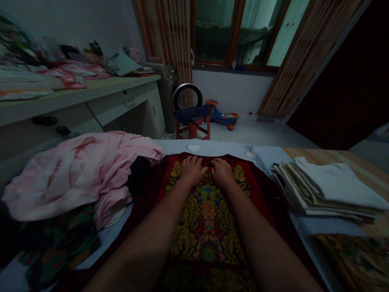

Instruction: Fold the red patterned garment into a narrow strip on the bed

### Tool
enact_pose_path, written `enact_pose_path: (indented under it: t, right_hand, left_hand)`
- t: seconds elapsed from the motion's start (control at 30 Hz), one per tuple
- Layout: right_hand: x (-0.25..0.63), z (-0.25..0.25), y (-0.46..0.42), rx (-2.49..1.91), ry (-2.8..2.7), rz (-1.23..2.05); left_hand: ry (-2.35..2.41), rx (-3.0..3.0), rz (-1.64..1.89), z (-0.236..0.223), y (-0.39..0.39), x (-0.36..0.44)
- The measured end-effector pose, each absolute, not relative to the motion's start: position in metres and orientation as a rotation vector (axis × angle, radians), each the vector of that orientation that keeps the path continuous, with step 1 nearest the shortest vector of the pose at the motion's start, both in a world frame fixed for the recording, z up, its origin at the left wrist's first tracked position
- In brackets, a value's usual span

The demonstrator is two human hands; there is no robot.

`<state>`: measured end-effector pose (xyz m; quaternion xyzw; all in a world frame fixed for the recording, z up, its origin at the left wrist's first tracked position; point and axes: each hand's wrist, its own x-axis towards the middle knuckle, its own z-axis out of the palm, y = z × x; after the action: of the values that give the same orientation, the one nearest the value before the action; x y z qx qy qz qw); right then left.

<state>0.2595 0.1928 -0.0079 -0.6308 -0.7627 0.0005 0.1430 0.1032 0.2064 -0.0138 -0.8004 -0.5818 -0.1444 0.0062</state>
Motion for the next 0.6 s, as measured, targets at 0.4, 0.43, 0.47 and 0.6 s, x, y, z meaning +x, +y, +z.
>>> enact_pose_path:
  t: [0.4,0.43,0.47,0.6]
  right_hand:
    - [0.278,-0.010,0.192,-2.184,-2.032,0.125]
    - [0.281,-0.010,0.193,-2.186,-2.038,0.133]
    - [0.284,-0.010,0.194,-2.181,-2.047,0.138]
    - [0.299,-0.013,0.199,-2.099,-2.097,0.152]
  left_hand:
    - [-2.172,-2.328,-0.337,-0.021,0.214,0.096]
    - [-2.171,-2.330,-0.326,-0.020,0.214,0.096]
    - [-2.167,-2.328,-0.315,-0.020,0.214,0.096]
    - [-2.135,-2.324,-0.297,-0.020,0.214,0.094]
